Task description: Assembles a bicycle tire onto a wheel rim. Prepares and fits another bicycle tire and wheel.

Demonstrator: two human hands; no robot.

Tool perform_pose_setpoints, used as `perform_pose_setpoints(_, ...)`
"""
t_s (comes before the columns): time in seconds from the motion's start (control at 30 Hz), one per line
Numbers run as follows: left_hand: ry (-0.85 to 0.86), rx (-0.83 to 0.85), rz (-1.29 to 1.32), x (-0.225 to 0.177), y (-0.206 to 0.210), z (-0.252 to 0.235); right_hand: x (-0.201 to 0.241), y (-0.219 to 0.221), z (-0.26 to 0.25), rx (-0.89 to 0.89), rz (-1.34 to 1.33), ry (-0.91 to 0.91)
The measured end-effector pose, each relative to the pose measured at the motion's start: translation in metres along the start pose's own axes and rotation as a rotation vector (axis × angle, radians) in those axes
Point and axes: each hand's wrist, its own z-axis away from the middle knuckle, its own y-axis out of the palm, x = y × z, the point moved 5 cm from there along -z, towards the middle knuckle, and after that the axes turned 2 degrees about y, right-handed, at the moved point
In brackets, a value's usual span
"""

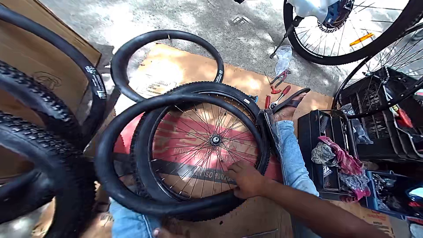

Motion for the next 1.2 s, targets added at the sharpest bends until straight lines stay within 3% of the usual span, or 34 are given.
perform_pose_setpoints(0.1, -0.01, 0.128, -0.214, 0.069, 0.028, 0.01, -0.077, 0.017, 0.02, 0.25, 0.305, -0.128)
perform_pose_setpoints(0.17, 0.031, 0.046, -0.302, 0.091, 0.042, 0.007, -0.117, 0.034, 0.032, 0.353, 0.428, -0.192)
perform_pose_setpoints(0.23, 0.051, -0.04, -0.318, 0.104, 0.044, -0.002, -0.128, 0.047, 0.039, 0.36, 0.45, -0.219)
perform_pose_setpoints(0.37, 0.268, -0.101, -0.331, 0.073, 0.038, -0.017, -0.068, 0.057, 0.027, 0.314, 0.294, -0.236)
perform_pose_setpoints(0.43, 0.374, -0.136, -0.387, 0.033, 0.02, -0.034, -0.024, 0.072, 0.029, 0.281, 0.169, -0.194)
perform_pose_setpoints(0.53, 0.666, -0.147, -0.476, -0.053, 0.02, -0.049, 0.051, 0.078, 0.002, 0.209, -0.047, -0.042)
perform_pose_setpoints(0.57, 0.743, -0.049, -0.539, -0.076, 0.028, -0.044, 0.07, 0.083, -0.008, 0.187, -0.099, -0.011)
perform_pose_setpoints(0.63, 0.807, 0.36, -0.755, -0.085, 0.047, -0.031, 0.086, 0.093, -0.024, 0.099, -0.135, -0.041)
perform_pose_setpoints(0.7, 0.843, 0.782, -1.097, -0.043, 0.056, -0.018, 0.073, 0.094, -0.024, -0.023, -0.098, -0.144)
perform_pose_setpoints(0.77, 0.905, 0.984, -1.473, 0.02, 0.055, -0.009, 0.032, 0.089, -0.012, 0.016, 0.009, -0.16)
perform_pose_setpoints(0.83, 1.067, 0.891, -1.639, 0.063, 0.058, -0.016, -0.02, 0.08, 0.003, 0.099, 0.054, -0.119)
perform_pose_setpoints(0.93, 1.164, 0.825, -1.69, 0.079, 0.074, -0.023, -0.06, 0.074, 0.014, 0.067, 0.099, -0.073)
perform_pose_setpoints(1.03, 1.377, 0.827, -1.631, 0.084, 0.071, -0.024, -0.046, 0.094, 0.021, -0.008, 0.052, -0.092)
perform_pose_setpoints(1.1, 1.502, 0.806, -1.599, 0.086, 0.069, -0.023, -0.031, 0.112, 0.028, 0.066, 0.011, -0.089)
perform_pose_setpoints(1.2, 1.455, 0.871, -1.692, 0.093, 0.069, -0.018, -0.019, 0.128, 0.031, 0.132, 0.066, -0.103)
